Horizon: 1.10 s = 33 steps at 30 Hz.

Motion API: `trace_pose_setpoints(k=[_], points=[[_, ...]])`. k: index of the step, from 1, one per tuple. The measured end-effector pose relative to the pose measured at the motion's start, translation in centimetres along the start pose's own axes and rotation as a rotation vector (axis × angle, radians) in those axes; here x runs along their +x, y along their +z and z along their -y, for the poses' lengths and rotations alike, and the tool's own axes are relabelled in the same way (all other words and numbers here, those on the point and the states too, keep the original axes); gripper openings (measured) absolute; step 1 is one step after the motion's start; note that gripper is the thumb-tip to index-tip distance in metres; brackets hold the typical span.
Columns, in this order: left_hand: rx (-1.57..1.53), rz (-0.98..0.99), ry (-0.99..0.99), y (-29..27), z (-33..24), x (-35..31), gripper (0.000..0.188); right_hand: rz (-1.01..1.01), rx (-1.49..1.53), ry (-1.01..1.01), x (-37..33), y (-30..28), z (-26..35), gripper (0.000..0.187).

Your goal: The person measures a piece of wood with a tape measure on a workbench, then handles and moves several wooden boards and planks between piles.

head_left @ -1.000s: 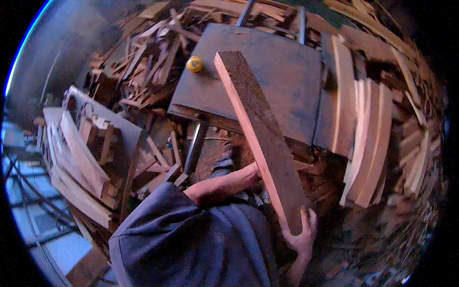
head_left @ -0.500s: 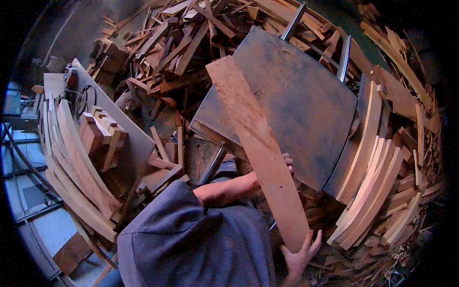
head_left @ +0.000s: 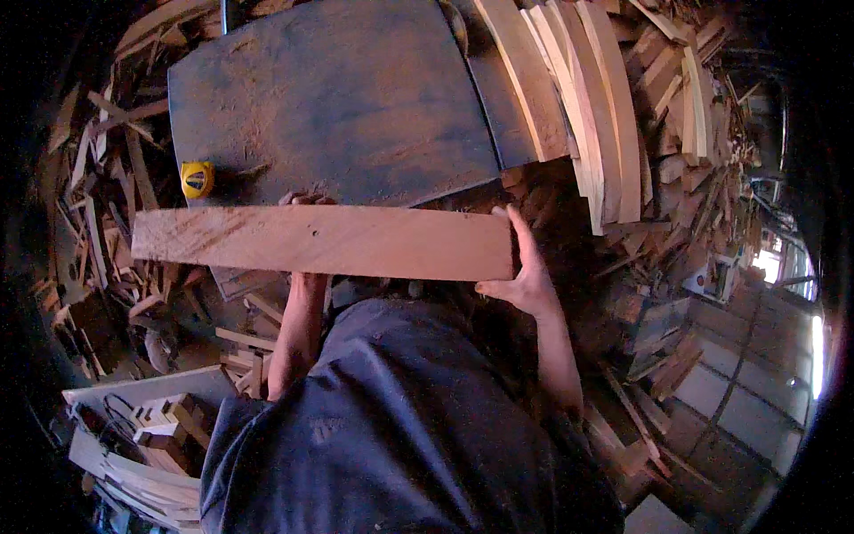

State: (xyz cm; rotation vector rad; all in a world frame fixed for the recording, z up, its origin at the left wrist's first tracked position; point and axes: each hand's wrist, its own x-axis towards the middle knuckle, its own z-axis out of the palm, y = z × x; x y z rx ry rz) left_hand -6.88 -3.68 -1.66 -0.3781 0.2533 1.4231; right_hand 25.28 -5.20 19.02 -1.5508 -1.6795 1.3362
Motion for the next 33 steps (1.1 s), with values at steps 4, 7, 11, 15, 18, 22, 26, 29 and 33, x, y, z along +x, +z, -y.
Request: trace_pose_setpoints(k=[4,7,11,15,18,22,26,29,33], points=[[0.11,-0.068,0.042,-0.7,-0.5,-1.9,0.015,0.03,0.137,0.009,-0.5,1.0,-0.9,0.115],[0.159,-0.097,0.064,-1.0,-0.4,-2.6,0.017,0.05,0.139,-0.006,0.1,0.5,-2.2,0.113],[0.204,-0.11,0.094,-1.3,0.1,-2.9,0.02,0.036,0.181,-0.05,0.9,-0.3,-3.9,0.109],[0.233,-0.125,0.119,-1.5,1.4,-3.1,0.022,-0.027,0.401,-0.04,1.8,-1.0,-6.6,0.1],[0.234,-0.134,0.146,-2.0,2.1,-3.0,0.025,-0.056,0.511,0.033,2.4,-1.9,-7.8,0.093],[0.214,-0.124,0.171,-3.0,3.4,-2.5,0.028,-0.102,0.544,0.064,3.5,-3.7,-8.9,0.091],[0.183,-0.082,0.185,-4.6,4.9,-1.5,0.031,-0.019,0.608,0.082,4.0,-5.2,-8.8,0.098],[0.153,-0.051,0.208,-5.3,5.6,-1.1,0.033,0.016,0.554,0.027,4.4,-6.0,-8.7,0.104],[0.116,-0.054,0.235,-6.1,6.3,-0.7,0.036,0.084,0.474,0.087,4.6,-7.2,-7.8,0.108]])
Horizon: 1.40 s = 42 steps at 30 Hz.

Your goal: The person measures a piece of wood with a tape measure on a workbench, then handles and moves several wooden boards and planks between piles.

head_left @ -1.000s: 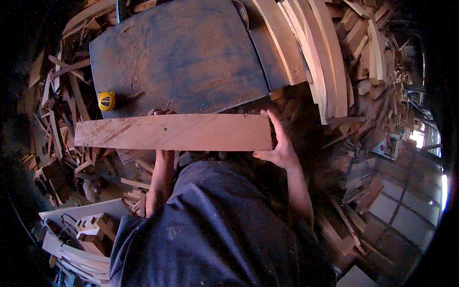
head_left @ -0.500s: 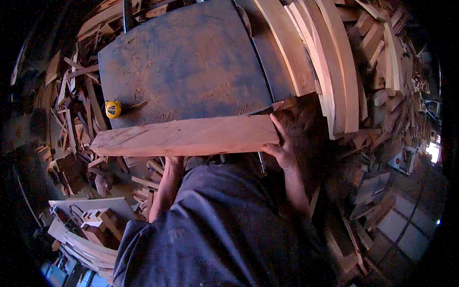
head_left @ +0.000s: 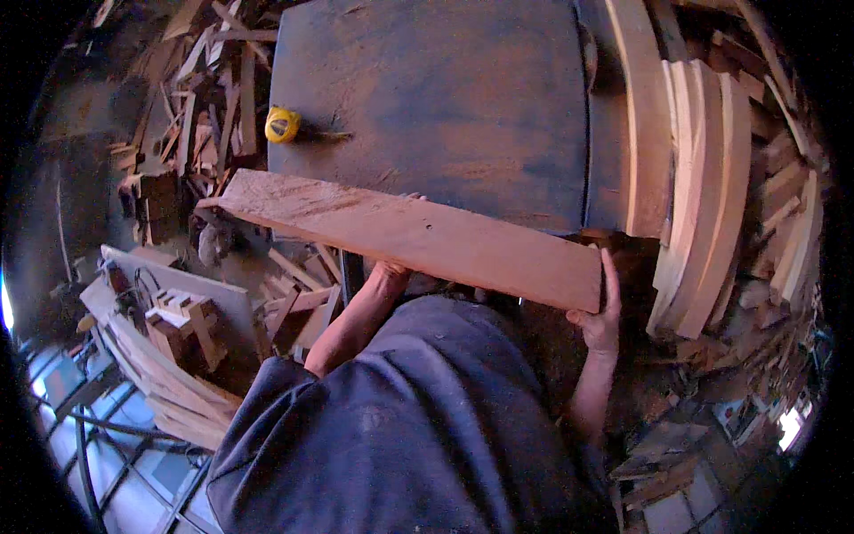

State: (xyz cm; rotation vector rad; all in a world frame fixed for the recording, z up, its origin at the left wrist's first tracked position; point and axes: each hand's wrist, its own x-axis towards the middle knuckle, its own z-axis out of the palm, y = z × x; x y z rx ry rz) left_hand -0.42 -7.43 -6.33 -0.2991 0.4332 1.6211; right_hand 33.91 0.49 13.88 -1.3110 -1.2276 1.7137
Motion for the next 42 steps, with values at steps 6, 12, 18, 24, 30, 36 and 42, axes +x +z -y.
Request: trace_pose_setpoints(k=[6,12,18,24,30,36,42], points=[[-0.292,-0.021,0.008,-0.3,1.2,0.2,0.042,0.072,-0.027,-0.012,0.6,-1.0,0.1,0.113],[0.13,0.23,0.042,-0.5,0.5,0.0,0.042,0.057,-0.034,0.011,0.2,-1.2,0.1,0.113],[0.123,0.27,-0.041,0.0,0.8,-0.1,0.044,-0.032,0.116,0.104,-0.2,-0.2,0.7,0.108],[0.115,0.319,-0.121,0.7,0.6,-1.4,0.045,-0.072,0.133,0.113,-0.6,-0.6,0.2,0.11],[0.115,0.416,-0.233,2.2,0.4,-3.1,0.046,-0.16,0.086,0.054,-0.1,-1.5,-2.4,0.104],[0.04,-0.407,-0.238,10.0,2.7,-3.5,0.056,-0.337,0.185,-0.003,3.8,-4.3,-5.2,0.063],[0.319,-0.036,-0.727,9.5,2.0,-3.7,0.066,-0.8,0.099,0.27,13.1,-7.8,-9.8,0.064]])
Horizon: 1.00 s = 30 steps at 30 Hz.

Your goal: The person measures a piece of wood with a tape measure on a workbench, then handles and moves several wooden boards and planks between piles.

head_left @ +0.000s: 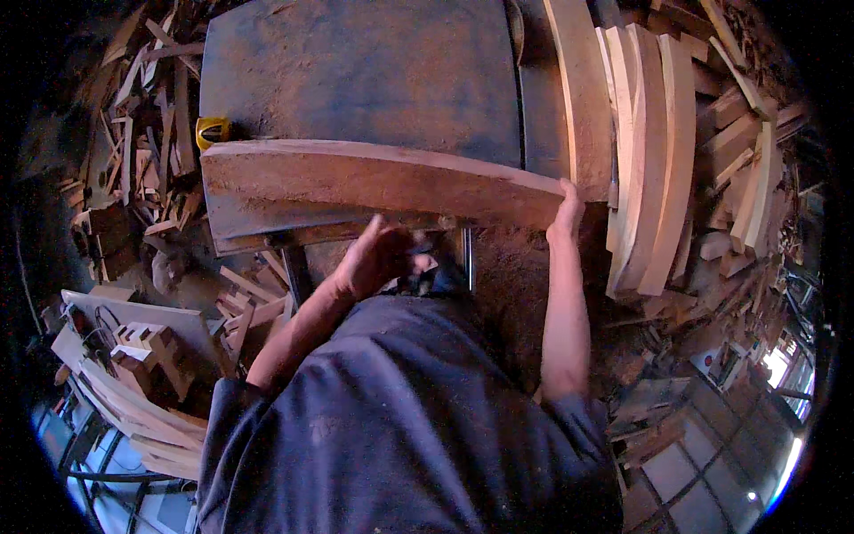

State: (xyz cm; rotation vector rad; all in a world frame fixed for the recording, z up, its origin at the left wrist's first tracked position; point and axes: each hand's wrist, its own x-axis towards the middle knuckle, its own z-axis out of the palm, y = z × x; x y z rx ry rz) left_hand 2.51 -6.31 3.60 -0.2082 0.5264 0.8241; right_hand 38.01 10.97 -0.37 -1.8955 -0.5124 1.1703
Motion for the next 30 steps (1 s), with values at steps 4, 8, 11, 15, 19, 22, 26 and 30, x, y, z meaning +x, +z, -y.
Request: trace_pose_setpoints(k=[4,8,11,15,19,22,26,30], points=[[1.581,-0.372,0.521,2.6,-4.0,-2.0,0.056,0.046,-0.179,0.078,0.2,2.1,4.1,0.088],[2.412,-0.615,0.897,0.6,-10.7,-2.1,0.069,0.037,-0.464,-0.081,2.0,2.0,3.8,0.09],[2.544,-0.572,0.81,0.3,-14.4,-2.0,0.076,-0.095,-0.687,-0.163,5.6,0.4,0.9,0.087],[2.581,-0.42,0.781,-0.8,-15.9,-1.9,0.081,-0.064,-0.859,-0.583,0.4,1.6,4.7,0.048],[2.758,-0.382,1.161,-3.5,-17.5,0.3,0.057,0.19,-1.071,-0.865,-5.1,2.8,5.3,0.054],[2.652,-0.294,1.093,-3.5,-17.5,0.5,0.043,0.446,-1.147,-0.904,-8.7,5.2,4.6,0.067],[2.645,-0.337,0.82,-3.4,-15.7,0.7,0.043,0.624,-1.272,-1.002,-12.0,8.3,3.9,0.089],[2.572,-0.439,1.097,-3.5,-10.8,2.1,0.035,0.746,-1.384,-1.088,-14.3,10.5,4.5,0.1]])
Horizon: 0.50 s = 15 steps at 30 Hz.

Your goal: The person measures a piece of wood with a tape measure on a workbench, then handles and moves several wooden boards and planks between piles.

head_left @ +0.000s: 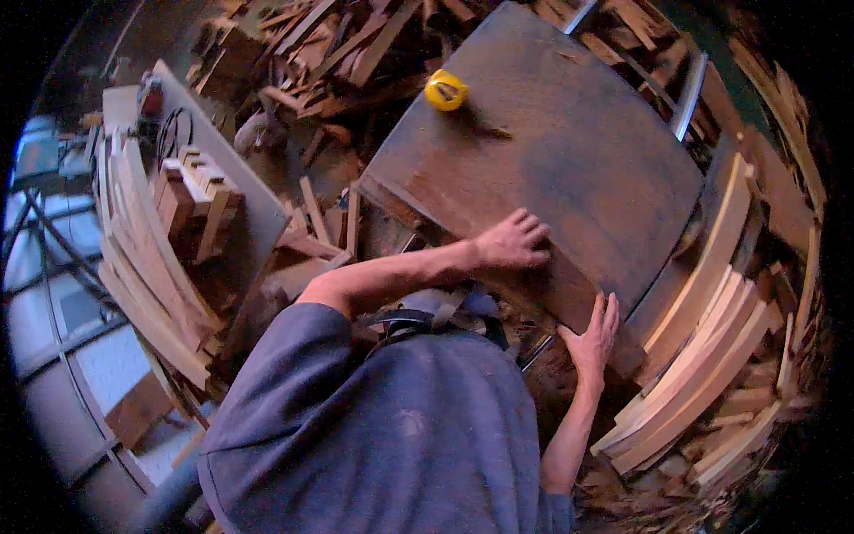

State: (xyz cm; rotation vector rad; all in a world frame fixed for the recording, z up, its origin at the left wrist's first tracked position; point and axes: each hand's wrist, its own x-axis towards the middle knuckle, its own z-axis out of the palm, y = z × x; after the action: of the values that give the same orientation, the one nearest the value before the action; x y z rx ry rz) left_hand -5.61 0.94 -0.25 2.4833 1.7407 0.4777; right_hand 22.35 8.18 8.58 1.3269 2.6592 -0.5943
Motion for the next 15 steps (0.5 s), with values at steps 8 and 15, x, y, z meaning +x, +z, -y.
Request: trace_pose_setpoints(k=[8,15], points=[[0.079,0.17,-0.148,1.4,-3.2,-1.0,0.041,0.11,-0.257,-0.096,1.4,1.1,0.1,0.113],[-0.034,0.218,-0.086,-1.0,-2.3,-1.1,0.049,0.09,-0.295,-0.034,1.5,1.8,0.5,0.113]])
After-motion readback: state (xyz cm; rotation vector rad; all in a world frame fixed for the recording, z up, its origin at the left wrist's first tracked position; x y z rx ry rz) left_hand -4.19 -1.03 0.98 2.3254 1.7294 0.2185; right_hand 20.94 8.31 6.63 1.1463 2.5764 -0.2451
